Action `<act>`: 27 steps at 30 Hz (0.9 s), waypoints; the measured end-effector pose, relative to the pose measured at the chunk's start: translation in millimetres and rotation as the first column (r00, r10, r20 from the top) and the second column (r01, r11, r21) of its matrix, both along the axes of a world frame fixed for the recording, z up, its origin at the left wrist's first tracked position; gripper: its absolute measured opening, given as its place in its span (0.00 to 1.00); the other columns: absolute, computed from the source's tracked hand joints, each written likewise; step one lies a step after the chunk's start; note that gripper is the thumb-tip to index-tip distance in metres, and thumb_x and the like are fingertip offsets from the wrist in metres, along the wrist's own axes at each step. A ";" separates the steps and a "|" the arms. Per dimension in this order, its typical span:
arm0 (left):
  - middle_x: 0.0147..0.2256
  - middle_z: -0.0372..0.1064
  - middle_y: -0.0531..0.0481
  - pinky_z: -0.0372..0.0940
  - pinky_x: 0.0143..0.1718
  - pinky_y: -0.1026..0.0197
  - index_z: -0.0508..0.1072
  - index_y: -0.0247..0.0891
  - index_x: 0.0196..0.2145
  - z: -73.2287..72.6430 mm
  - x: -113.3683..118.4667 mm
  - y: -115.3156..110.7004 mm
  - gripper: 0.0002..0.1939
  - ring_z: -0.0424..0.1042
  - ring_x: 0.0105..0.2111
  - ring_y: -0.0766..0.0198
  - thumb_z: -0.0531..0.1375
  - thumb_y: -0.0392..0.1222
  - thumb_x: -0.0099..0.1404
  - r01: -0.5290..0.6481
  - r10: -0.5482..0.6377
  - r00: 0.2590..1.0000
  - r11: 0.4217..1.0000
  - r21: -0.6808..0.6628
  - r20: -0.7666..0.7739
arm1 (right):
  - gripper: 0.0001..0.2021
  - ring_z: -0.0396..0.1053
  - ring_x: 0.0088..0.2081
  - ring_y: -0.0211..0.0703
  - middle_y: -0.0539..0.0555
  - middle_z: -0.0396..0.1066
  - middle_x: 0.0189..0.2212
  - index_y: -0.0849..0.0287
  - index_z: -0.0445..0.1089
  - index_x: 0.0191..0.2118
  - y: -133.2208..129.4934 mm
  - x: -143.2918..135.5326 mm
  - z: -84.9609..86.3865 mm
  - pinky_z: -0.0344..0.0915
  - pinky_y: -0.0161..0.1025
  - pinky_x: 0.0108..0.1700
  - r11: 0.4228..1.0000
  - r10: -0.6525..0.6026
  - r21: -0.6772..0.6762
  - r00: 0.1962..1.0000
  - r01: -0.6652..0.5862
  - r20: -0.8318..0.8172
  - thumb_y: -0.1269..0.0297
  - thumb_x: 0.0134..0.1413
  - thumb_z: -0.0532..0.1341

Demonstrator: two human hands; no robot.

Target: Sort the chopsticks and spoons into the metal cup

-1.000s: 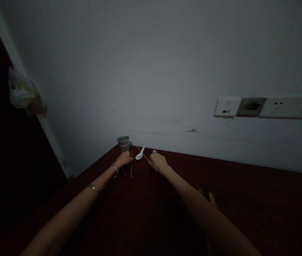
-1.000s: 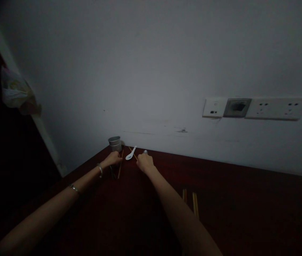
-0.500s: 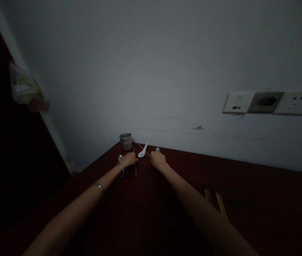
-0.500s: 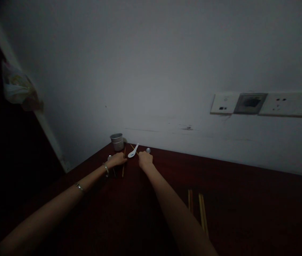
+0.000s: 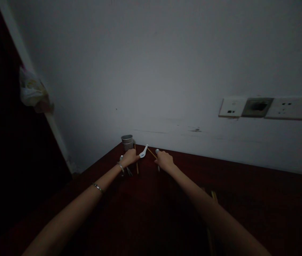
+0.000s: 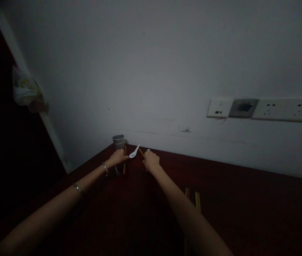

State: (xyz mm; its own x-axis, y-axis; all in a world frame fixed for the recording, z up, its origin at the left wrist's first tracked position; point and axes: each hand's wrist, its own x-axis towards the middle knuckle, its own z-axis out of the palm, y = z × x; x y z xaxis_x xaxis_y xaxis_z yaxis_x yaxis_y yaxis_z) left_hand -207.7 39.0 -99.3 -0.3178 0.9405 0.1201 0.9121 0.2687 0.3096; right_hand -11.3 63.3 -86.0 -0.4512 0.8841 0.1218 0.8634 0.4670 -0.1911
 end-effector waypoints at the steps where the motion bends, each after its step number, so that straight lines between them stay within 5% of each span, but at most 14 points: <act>1: 0.30 0.71 0.38 0.60 0.30 0.64 0.70 0.33 0.25 5.8 2.0 -2.3 0.11 0.71 0.34 0.54 0.59 0.45 0.52 0.004 -0.004 1.000 1.000 0.009 -0.004 | 0.14 0.69 0.43 0.51 0.62 0.69 0.43 0.61 0.67 0.43 -3.7 6.4 4.7 0.65 0.41 0.39 1.000 0.001 0.009 1.000 -0.001 -0.004 0.65 0.49 0.58; 8: 0.17 0.64 0.47 0.56 0.23 0.67 0.68 0.32 0.17 53.6 29.0 -23.9 0.13 0.67 0.23 0.64 0.56 0.42 0.54 0.041 -0.047 0.998 0.994 0.100 0.051 | 0.11 0.69 0.40 0.50 0.63 0.71 0.38 0.63 0.70 0.37 -26.0 61.1 37.1 0.61 0.37 0.34 0.994 -0.059 0.086 0.995 0.065 -0.075 0.63 0.49 0.57; 13: 0.12 0.60 0.52 0.53 0.17 0.68 0.65 0.33 0.15 70.8 61.9 -36.9 0.16 0.61 0.14 0.70 0.53 0.41 0.56 0.094 -0.163 0.911 0.977 0.194 0.379 | 0.09 0.69 0.31 0.42 0.57 0.71 0.29 0.62 0.71 0.29 -40.0 97.9 46.5 0.57 0.34 0.29 0.993 -0.079 0.062 0.946 0.104 -0.313 0.63 0.47 0.57; 16: 0.13 0.60 0.54 0.51 0.14 0.69 0.64 0.34 0.15 72.7 89.1 -43.1 0.14 0.58 0.12 0.72 0.52 0.40 0.57 0.123 -0.292 0.754 0.943 0.311 0.589 | 0.09 0.66 0.25 0.37 0.53 0.69 0.23 0.62 0.70 0.27 -54.2 113.4 46.9 0.56 0.31 0.25 0.996 -0.088 -0.019 0.827 0.093 -0.556 0.62 0.45 0.58; 20: 0.13 0.58 0.57 0.52 0.13 0.70 0.64 0.35 0.17 72.3 132.6 -53.4 0.13 0.56 0.11 0.73 0.54 0.42 0.56 0.133 -0.436 0.570 0.885 0.446 0.696 | 0.09 0.60 0.19 0.32 0.48 0.63 0.17 0.63 0.69 0.25 -75.1 127.5 46.7 0.58 0.29 0.20 0.974 -0.137 -0.215 0.566 -0.073 -0.813 0.62 0.47 0.57; 24: 0.13 0.58 0.57 0.53 0.12 0.70 0.63 0.35 0.17 67.6 173.6 -61.7 0.14 0.57 0.11 0.73 0.56 0.45 0.55 0.114 -0.538 0.452 0.826 0.552 0.712 | 0.06 0.63 0.20 0.31 0.47 0.64 0.18 0.63 0.69 0.27 -89.7 139.8 47.7 0.64 0.28 0.20 0.900 -0.309 -0.392 0.355 -0.192 -0.882 0.65 0.46 0.59; 27: 0.13 0.58 0.57 0.54 0.12 0.70 0.64 0.35 0.17 62.9 198.5 -65.1 0.14 0.58 0.12 0.73 0.56 0.45 0.54 0.060 -0.567 0.376 0.805 0.591 0.733 | 0.05 0.67 0.23 0.33 0.49 0.66 0.20 0.64 0.70 0.29 -96.0 150.7 46.7 0.68 0.29 0.22 0.862 -0.389 -0.451 0.270 -0.230 -0.881 0.68 0.46 0.60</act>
